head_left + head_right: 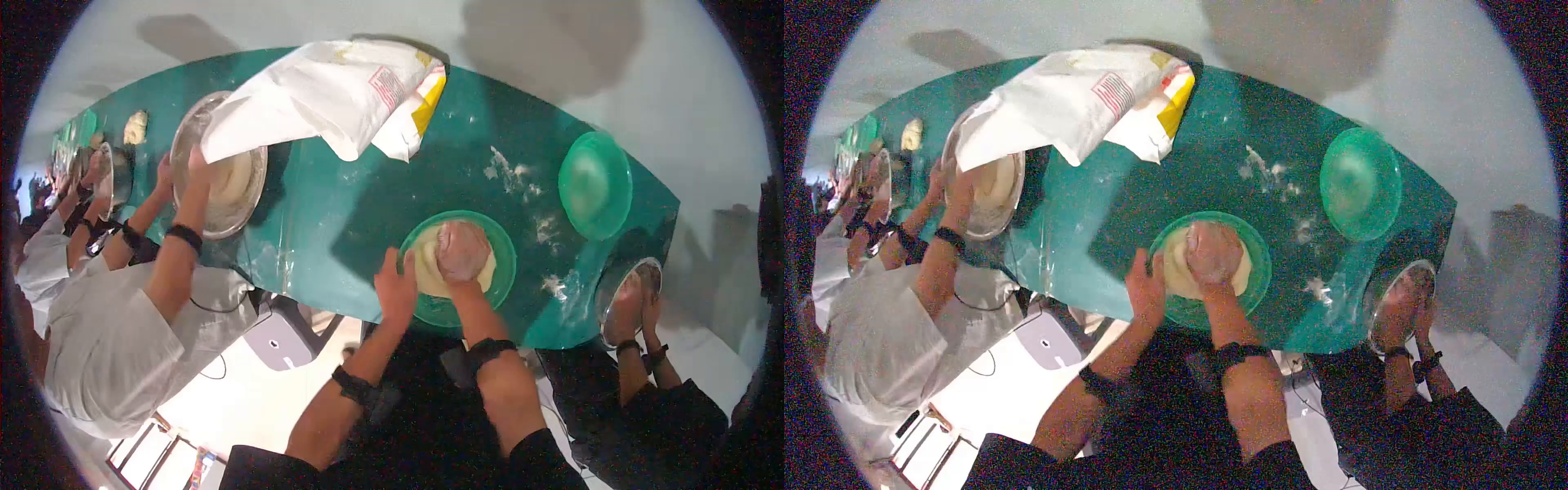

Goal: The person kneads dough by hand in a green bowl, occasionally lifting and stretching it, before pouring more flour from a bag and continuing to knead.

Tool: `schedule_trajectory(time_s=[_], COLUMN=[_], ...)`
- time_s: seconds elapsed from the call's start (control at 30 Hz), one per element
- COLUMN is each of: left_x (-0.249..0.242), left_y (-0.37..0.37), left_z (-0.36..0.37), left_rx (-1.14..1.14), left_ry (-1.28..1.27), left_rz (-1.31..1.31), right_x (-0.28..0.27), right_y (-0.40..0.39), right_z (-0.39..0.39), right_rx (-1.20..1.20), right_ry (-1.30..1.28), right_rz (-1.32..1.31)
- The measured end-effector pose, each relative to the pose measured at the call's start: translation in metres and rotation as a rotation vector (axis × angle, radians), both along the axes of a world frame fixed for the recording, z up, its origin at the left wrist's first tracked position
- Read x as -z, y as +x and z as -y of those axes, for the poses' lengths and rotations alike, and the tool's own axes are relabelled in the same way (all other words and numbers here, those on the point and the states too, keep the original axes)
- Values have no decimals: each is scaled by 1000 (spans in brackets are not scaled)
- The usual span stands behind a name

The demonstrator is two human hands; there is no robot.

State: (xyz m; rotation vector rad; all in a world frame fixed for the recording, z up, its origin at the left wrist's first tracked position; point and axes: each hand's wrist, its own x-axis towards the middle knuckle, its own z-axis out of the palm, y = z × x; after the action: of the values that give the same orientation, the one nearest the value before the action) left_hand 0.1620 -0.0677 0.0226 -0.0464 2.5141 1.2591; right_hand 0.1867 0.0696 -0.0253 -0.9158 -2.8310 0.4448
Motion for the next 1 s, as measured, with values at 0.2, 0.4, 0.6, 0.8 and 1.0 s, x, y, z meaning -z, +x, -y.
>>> schedule_trajectory(time_s=[0.2,0.4,0.6,0.8,1.0], left_x=[10,-10,2,4,2], left_y=[23,-12,-18,-20,-19], left_z=[2,2,-2,-6,-1], left_rx=[-171,50,188,150,104], left_ry=[-24,-81,-123,-102,83], left_rz=[-73,82,9,28,58], right_x=[-33,-99,-96,-51,-15], right_y=[10,64,6,11,7], right_z=[7,8,24,54,31], right_rx=[145,-77,16,-34,-50], right_ry=[-204,-467,-107,-14,78], right_rz=[-266,-59,120,-101,-189])
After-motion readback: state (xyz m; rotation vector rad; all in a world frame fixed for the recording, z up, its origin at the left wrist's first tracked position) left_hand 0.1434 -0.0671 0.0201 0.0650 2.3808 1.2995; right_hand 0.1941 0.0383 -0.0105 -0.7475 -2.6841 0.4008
